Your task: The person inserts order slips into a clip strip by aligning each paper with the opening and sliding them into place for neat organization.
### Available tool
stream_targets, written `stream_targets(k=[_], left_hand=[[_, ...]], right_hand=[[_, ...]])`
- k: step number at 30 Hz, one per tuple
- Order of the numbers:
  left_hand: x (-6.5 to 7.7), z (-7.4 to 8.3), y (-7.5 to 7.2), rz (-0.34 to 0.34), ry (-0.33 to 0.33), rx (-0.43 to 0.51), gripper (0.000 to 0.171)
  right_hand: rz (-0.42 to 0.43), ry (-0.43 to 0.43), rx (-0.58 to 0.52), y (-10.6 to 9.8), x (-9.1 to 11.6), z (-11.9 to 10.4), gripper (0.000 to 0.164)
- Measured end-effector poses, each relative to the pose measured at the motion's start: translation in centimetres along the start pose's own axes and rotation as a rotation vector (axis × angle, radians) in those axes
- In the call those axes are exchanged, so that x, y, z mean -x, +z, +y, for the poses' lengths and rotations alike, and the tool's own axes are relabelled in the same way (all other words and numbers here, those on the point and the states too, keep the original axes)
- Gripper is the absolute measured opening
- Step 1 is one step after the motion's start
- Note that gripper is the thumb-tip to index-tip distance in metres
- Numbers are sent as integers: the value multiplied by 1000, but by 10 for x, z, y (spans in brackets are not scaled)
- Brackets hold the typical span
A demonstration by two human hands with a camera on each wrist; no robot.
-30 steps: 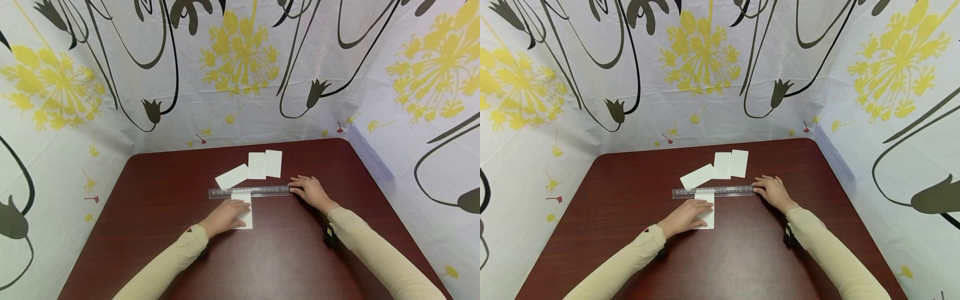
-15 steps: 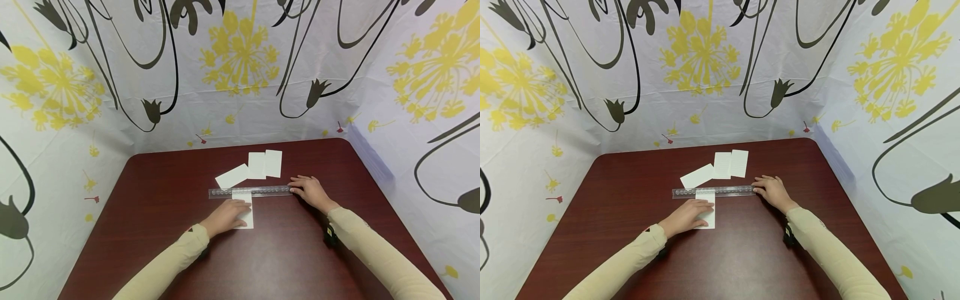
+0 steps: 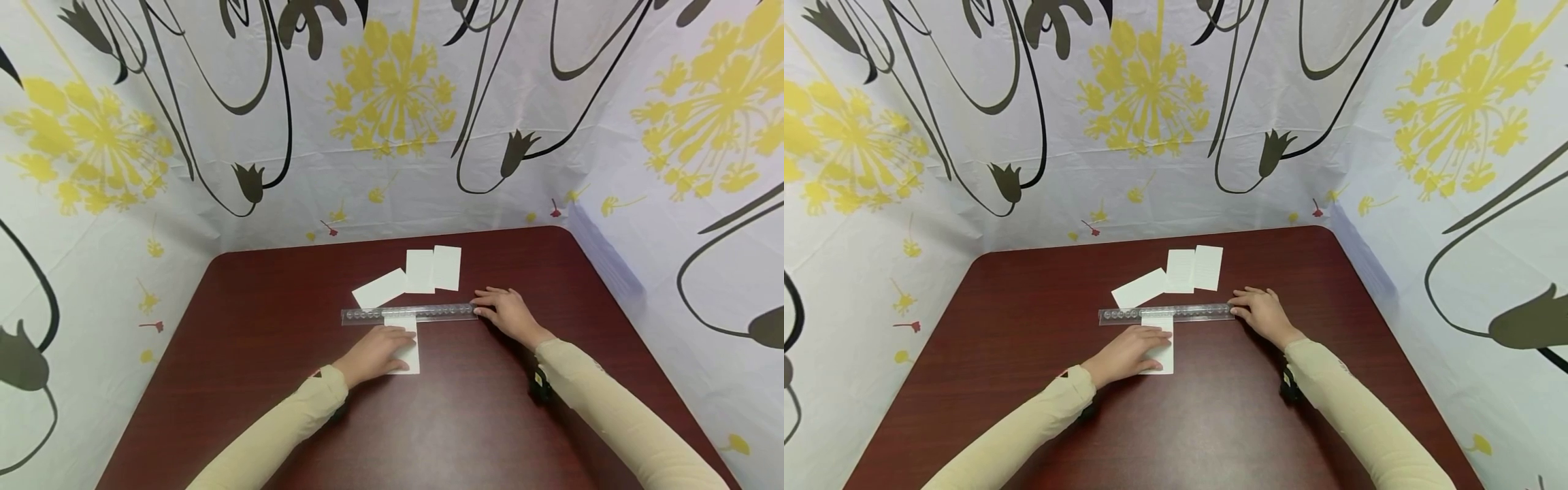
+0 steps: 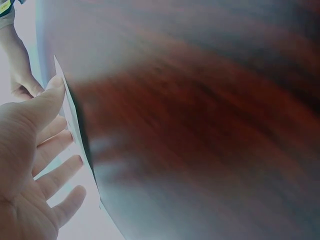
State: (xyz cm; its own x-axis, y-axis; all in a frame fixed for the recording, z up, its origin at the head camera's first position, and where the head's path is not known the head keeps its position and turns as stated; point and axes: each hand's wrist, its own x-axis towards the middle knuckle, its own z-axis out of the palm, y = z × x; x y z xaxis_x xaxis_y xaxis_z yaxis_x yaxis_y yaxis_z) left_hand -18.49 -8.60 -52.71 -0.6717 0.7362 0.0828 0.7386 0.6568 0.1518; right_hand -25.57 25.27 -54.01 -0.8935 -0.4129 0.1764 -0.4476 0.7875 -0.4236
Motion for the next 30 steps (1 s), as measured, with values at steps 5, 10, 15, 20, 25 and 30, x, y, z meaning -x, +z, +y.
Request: stream_targets(k=[5, 10, 15, 20, 25, 30], left_hand=[[-2, 1, 0, 0, -4, -10, 50], [-2, 1, 0, -6, -6, -15, 50], [-3, 2, 1, 0, -4, -11, 50], [-3, 3, 0, -3, -4, -11, 49], [-4, 4, 0, -5, -3, -8, 50], [-6, 6, 0, -11, -6, 10, 50]], right_hand=[[4, -1, -6, 0, 0, -1, 33], [7, -4, -6, 0, 0, 0, 32], [3, -3, 3, 0, 0, 0, 32], [8, -3, 2, 0, -1, 0, 32], [7, -5, 4, 0, 0, 0, 32], [1, -1, -2, 0, 0, -1, 33]])
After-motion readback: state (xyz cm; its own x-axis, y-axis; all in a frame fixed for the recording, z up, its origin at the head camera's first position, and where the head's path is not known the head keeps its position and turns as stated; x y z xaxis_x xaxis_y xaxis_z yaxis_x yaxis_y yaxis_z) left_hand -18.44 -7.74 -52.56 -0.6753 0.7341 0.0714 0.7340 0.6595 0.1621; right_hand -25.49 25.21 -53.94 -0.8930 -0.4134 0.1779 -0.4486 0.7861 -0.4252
